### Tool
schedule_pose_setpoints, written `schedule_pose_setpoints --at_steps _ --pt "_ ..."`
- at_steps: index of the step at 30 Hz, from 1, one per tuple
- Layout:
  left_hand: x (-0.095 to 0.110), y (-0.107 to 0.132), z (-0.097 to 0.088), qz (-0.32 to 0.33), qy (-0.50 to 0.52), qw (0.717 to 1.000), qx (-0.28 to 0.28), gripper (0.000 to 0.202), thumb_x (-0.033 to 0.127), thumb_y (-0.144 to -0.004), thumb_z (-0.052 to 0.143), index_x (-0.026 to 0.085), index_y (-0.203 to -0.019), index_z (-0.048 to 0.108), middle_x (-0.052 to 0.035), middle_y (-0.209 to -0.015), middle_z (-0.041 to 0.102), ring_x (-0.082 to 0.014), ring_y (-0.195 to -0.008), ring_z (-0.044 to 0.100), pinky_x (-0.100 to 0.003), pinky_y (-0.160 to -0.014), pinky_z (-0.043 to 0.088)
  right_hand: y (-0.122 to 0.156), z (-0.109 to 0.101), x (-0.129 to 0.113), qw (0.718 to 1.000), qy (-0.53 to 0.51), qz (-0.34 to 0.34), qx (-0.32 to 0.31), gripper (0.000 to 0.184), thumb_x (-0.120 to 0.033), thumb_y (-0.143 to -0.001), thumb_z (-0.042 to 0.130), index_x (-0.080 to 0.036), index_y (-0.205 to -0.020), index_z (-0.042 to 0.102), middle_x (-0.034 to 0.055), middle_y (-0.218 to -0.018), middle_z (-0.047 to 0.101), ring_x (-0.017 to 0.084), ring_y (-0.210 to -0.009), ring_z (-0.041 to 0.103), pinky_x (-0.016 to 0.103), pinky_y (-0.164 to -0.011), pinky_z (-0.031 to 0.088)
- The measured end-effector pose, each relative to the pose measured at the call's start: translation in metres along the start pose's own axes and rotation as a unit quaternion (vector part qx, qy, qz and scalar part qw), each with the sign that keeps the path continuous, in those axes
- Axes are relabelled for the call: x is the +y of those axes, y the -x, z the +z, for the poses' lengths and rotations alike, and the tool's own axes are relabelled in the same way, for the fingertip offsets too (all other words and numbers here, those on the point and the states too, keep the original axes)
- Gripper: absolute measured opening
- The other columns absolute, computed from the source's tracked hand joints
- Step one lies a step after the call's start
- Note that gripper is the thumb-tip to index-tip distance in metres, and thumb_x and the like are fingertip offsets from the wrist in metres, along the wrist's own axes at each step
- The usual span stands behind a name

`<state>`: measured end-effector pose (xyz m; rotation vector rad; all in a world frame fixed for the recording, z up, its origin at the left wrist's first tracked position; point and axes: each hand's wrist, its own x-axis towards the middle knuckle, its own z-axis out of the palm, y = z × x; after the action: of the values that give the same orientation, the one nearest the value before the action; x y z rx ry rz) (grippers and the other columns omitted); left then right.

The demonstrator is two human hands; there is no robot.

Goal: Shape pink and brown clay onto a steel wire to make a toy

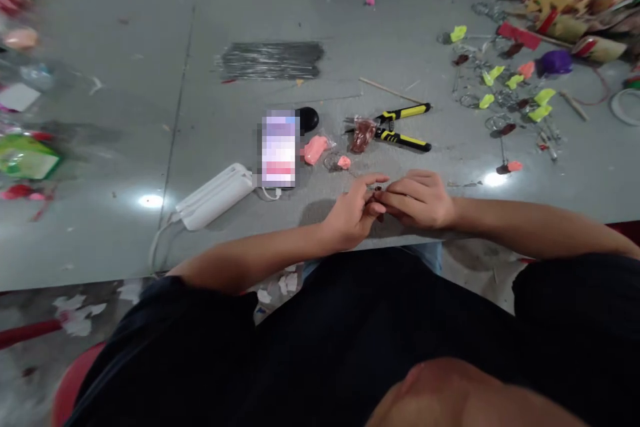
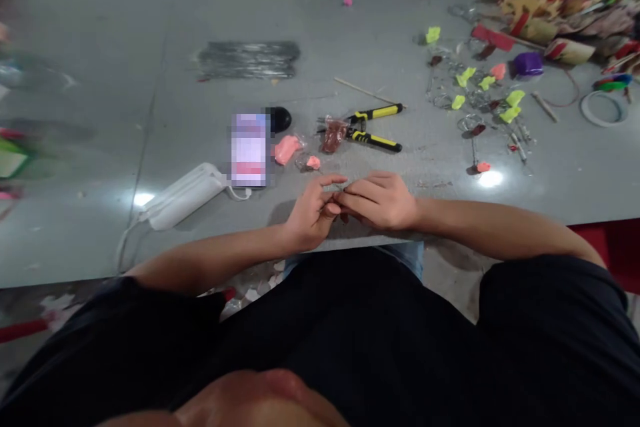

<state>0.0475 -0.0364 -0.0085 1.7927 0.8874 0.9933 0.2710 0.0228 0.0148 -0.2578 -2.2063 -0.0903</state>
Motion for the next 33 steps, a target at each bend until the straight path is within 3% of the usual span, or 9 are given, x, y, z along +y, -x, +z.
schedule_pose_setpoints --at_steps 4,8,13,20,25,29,31,33 --pt "-0.007 -0.006 -0.003 0.050 -0.016 0.998 0.017 0.068 0.070 -0.115 0.051 0.018 -0.158 0.050 -0.0069 -0.092 0.080 -0.0207 -0.077 0.080 -0.033 -0.072 0.062 0.001 0.003 0.006 1.000 0.021 0.018 -0.010 0.013 -0.028 -0.112 0.067 -0.020 -0.118 0.076 0.0007 -0.092 0.080 0.013 -0.072 0.070 0.031 -0.060 0.050" --pt "-0.007 -0.012 -0.011 0.034 -0.025 0.996 0.082 0.049 0.058 -0.114 0.061 0.017 -0.138 0.069 -0.0114 -0.108 0.083 -0.0197 -0.087 0.081 -0.032 -0.079 0.065 0.004 0.011 0.012 0.998 -0.019 0.062 0.013 0.020 -0.024 -0.106 0.073 -0.020 -0.125 0.075 0.0035 -0.101 0.080 0.015 -0.080 0.072 0.031 -0.069 0.055" --pt "-0.004 -0.019 -0.018 0.012 -0.042 0.992 0.122 0.042 0.058 -0.109 0.070 0.017 -0.109 0.080 -0.0055 -0.087 0.083 -0.0161 -0.072 0.077 -0.027 -0.070 0.062 0.005 0.015 0.018 0.998 -0.025 0.063 0.019 0.028 -0.020 -0.106 0.073 -0.019 -0.134 0.073 0.0051 -0.104 0.081 0.017 -0.087 0.075 0.031 -0.073 0.059" --pt "-0.002 -0.023 -0.019 0.026 -0.040 0.991 0.127 0.040 0.057 -0.105 0.077 0.018 -0.103 0.083 -0.0044 -0.085 0.083 -0.0131 -0.069 0.073 -0.024 -0.063 0.056 0.002 0.010 0.020 1.000 -0.018 0.020 0.001 0.032 -0.020 -0.109 0.068 -0.022 -0.140 0.070 0.0030 -0.105 0.083 0.015 -0.083 0.076 0.030 -0.068 0.057" --pt "-0.004 -0.023 -0.018 0.010 -0.011 0.996 0.090 0.042 0.057 -0.103 0.078 0.017 -0.112 0.082 -0.0050 -0.087 0.082 -0.0139 -0.068 0.069 -0.026 -0.063 0.055 0.002 0.011 0.020 1.000 0.006 0.004 0.007 0.019 -0.020 -0.110 0.066 -0.023 -0.128 0.072 0.0013 -0.101 0.080 0.014 -0.080 0.071 0.031 -0.069 0.054" --pt "-0.001 -0.023 -0.018 -0.023 -0.010 0.998 0.065 0.029 0.046 -0.102 0.078 0.018 -0.095 0.081 -0.0008 -0.073 0.075 -0.0125 -0.061 0.062 -0.025 -0.057 0.047 -0.003 0.012 0.016 0.998 0.039 0.007 -0.043 0.012 -0.018 -0.112 0.058 -0.021 -0.116 0.069 0.0028 -0.098 0.076 0.015 -0.076 0.066 0.035 -0.067 0.051" --pt "0.001 -0.023 -0.018 -0.029 0.010 0.997 0.072 0.028 0.044 -0.100 0.080 0.018 -0.089 0.080 -0.0002 -0.070 0.073 -0.0119 -0.059 0.061 -0.025 -0.054 0.046 -0.004 0.011 0.014 0.997 0.014 0.040 -0.057 0.016 -0.016 -0.114 0.050 -0.023 -0.109 0.064 0.0027 -0.094 0.074 0.016 -0.076 0.065 0.035 -0.066 0.051" --pt "0.002 -0.024 -0.019 -0.025 0.030 0.994 0.104 0.028 0.043 -0.100 0.080 0.018 -0.088 0.079 -0.0015 -0.072 0.076 -0.0127 -0.062 0.066 -0.025 -0.057 0.050 -0.004 0.011 0.014 0.993 -0.048 0.106 -0.013 0.018 -0.022 -0.117 0.046 -0.025 -0.106 0.059 0.0014 -0.089 0.069 0.016 -0.077 0.066 0.034 -0.068 0.053"
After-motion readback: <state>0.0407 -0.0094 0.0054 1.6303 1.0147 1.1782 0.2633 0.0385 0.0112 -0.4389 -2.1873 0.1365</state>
